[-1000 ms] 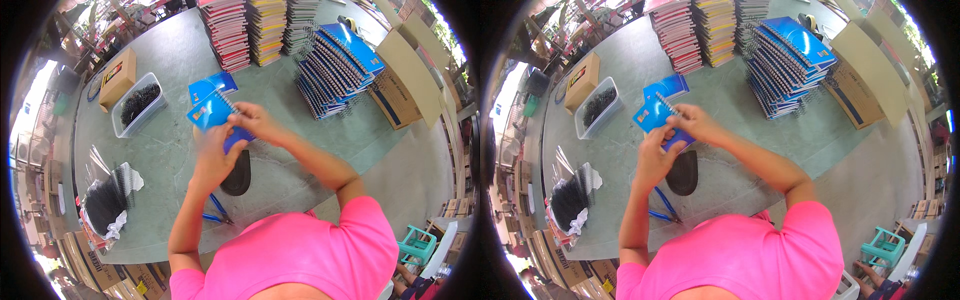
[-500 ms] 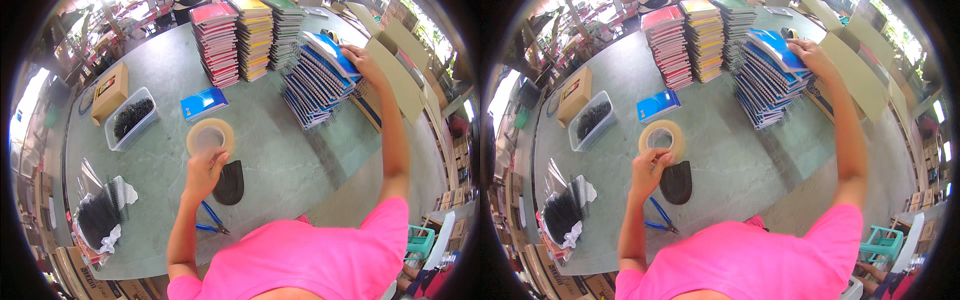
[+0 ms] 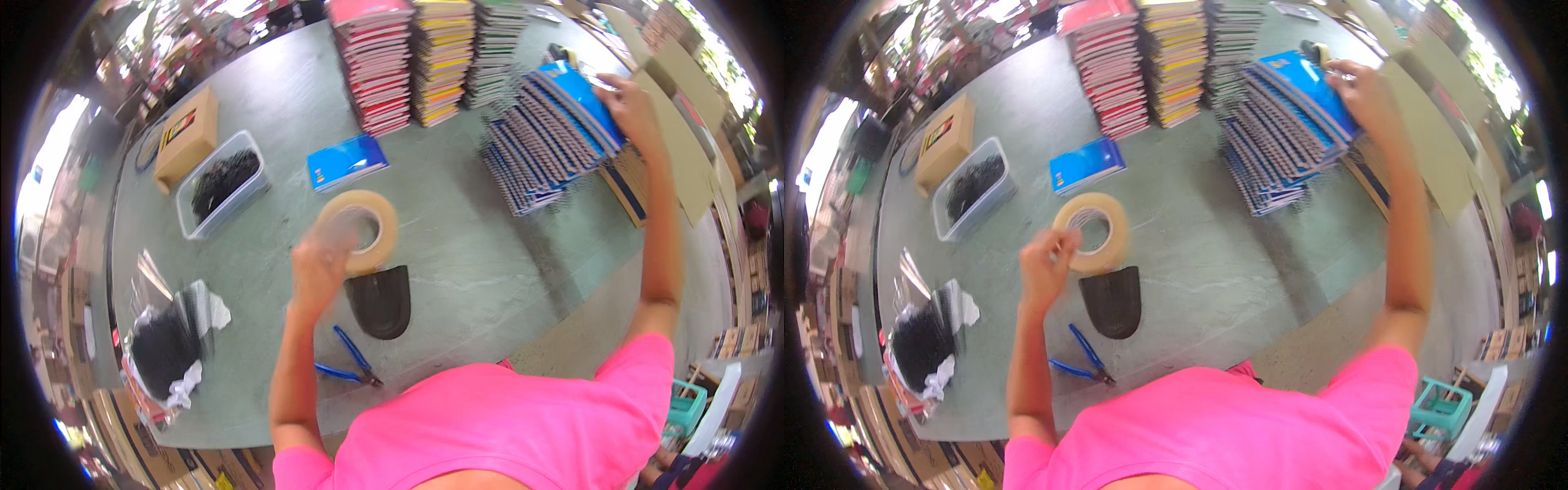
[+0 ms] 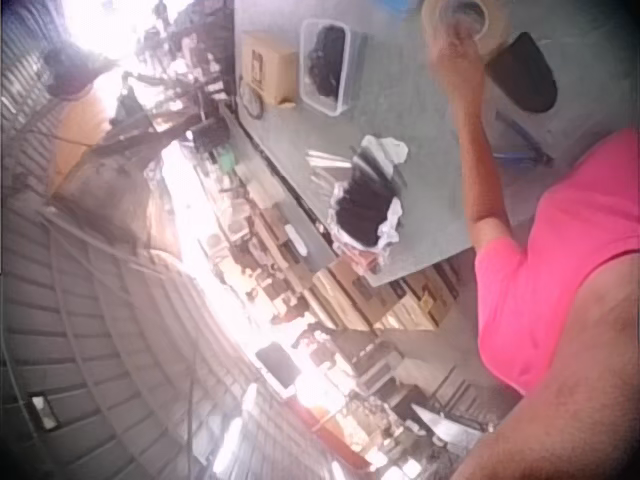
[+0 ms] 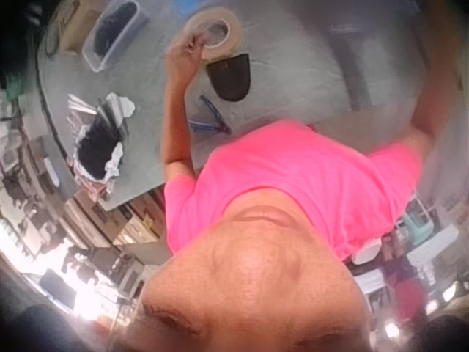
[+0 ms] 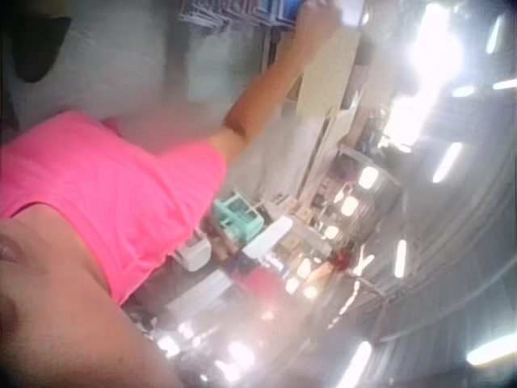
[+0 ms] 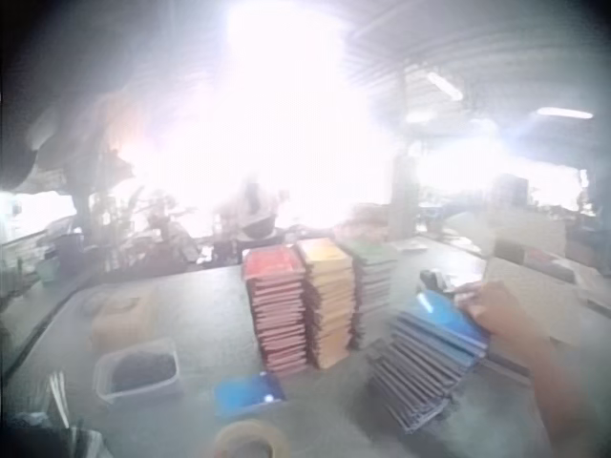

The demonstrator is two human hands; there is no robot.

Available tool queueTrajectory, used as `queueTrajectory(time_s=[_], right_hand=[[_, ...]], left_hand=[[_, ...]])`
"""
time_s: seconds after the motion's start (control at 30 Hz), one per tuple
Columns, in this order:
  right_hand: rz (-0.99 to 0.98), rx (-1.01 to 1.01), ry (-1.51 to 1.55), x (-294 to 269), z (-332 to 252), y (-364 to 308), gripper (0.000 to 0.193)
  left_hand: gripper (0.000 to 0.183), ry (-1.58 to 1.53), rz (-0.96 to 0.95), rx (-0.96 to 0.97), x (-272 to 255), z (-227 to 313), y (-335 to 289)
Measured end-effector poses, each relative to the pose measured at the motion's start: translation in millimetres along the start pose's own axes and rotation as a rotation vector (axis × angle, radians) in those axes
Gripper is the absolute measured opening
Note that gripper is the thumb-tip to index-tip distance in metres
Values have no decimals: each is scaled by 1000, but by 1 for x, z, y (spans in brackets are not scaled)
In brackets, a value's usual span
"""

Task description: The person assembles spiral notebooks by threading a plastic coil through the pre-punched holes of a cover and stack of pages, using a black block to guide the coil, and then stacks the finished notebooks.

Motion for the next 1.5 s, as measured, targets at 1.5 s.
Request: queueTrajectory(time_s=[1.5], right_hand=[[-478,-826,491,107,-353,-89,22]], left_hand=[[40,546,373,-477,-134,-71,-69]])
Point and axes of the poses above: each hand's wrist, its own y-axis towards the middle knuckle, its own x-axis out of the palm, z = x × y, the point moved 5 cm from there along y, towards the middle knuckle, and after that the axes turned 14 degrees about -y, right-handed, at the moved point
